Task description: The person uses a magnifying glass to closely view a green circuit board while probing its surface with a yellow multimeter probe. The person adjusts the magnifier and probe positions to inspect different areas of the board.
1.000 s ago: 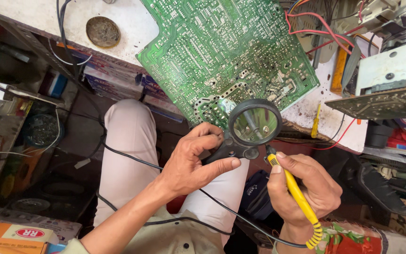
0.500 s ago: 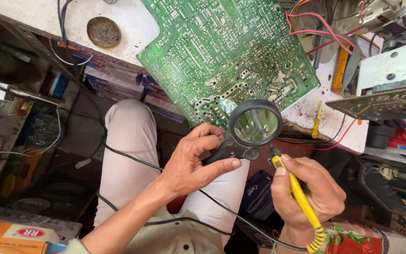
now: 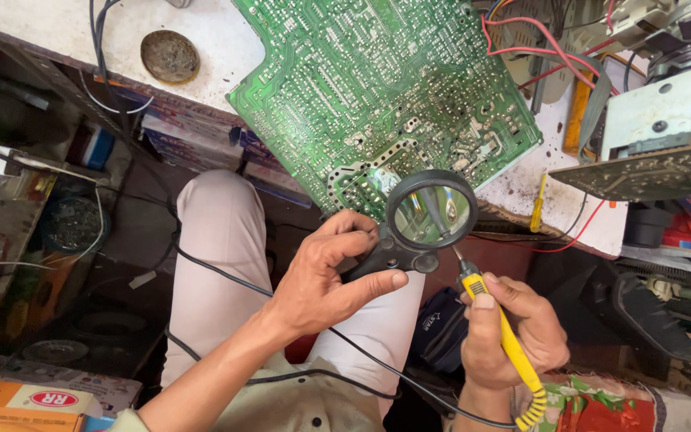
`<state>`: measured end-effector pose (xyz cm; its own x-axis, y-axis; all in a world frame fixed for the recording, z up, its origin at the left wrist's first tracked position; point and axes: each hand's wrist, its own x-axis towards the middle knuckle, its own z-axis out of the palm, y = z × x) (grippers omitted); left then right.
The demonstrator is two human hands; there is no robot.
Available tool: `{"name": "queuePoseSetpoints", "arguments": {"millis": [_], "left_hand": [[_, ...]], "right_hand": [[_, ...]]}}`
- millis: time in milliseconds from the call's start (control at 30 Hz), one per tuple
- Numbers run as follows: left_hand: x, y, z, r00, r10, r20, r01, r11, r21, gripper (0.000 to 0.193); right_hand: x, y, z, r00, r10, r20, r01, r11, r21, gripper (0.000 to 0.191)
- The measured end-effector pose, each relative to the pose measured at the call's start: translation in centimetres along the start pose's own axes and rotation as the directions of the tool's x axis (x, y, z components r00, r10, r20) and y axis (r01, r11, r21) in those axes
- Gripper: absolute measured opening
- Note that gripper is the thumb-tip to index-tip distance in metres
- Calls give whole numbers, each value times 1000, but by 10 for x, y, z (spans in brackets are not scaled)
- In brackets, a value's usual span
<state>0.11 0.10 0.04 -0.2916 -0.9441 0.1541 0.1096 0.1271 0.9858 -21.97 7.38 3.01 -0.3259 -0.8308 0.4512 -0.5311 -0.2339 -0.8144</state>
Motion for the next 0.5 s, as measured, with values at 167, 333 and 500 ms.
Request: {"name": "queuePoseSetpoints", "arguments": {"millis": [167,333,500], "left_hand": [[0,0,-1,1000,14,-1,-14,1000,-4,36],[0,1,0,1000,7,3,-7,1000,-9,34],[0,1,1,1000,10,-2,-10,1000,-5,35]], "right_hand": [[-14,16,7,996,58,-68,-52,995,90,9],[-16,19,7,994,94,-48,-90,993,82,10],[-14,20,8,996,85,-32,-81,990,117,11]]}}
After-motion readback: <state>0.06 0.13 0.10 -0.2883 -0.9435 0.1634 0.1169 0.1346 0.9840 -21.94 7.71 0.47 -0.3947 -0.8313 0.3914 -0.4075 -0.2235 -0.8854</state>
